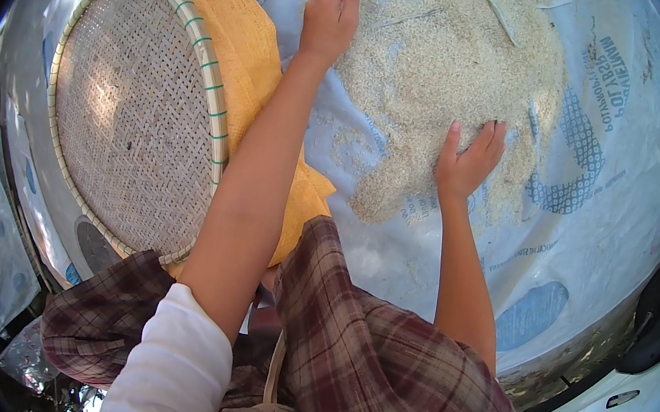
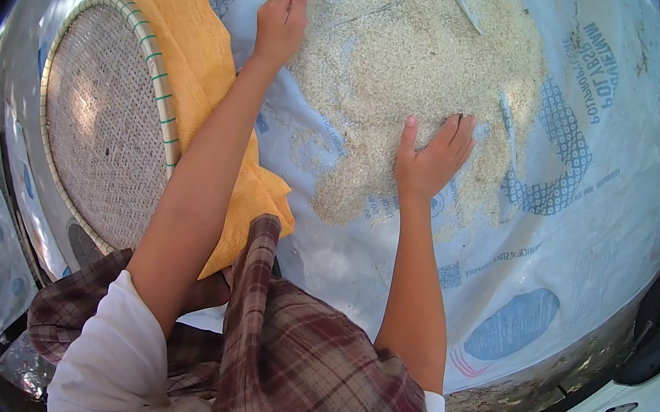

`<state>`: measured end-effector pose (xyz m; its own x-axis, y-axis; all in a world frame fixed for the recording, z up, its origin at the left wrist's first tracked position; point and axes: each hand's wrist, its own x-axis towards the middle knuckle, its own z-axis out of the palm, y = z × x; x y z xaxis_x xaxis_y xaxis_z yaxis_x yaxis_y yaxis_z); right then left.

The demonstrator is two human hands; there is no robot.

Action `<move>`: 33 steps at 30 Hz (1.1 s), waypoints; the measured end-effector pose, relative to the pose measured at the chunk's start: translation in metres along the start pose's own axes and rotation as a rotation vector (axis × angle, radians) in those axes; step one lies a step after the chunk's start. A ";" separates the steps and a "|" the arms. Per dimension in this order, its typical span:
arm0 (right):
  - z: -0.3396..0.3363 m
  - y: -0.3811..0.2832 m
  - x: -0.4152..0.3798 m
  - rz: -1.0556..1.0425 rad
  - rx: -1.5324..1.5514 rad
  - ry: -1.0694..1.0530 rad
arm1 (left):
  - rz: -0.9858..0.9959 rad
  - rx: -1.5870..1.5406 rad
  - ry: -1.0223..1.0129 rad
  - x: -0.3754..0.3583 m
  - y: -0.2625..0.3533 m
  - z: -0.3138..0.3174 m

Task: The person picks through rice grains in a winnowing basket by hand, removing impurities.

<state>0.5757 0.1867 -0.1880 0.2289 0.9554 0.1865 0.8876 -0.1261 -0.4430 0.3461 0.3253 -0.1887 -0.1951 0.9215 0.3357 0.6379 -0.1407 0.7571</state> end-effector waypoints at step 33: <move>0.000 0.001 0.000 -0.010 -0.013 -0.004 | -0.198 -0.063 0.032 -0.115 0.102 0.003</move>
<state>0.5769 0.1860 -0.1883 0.2185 0.9578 0.1868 0.8948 -0.1203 -0.4299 0.4357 0.2056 -0.1520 -0.3361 0.9217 0.1938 0.5370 0.0185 0.8434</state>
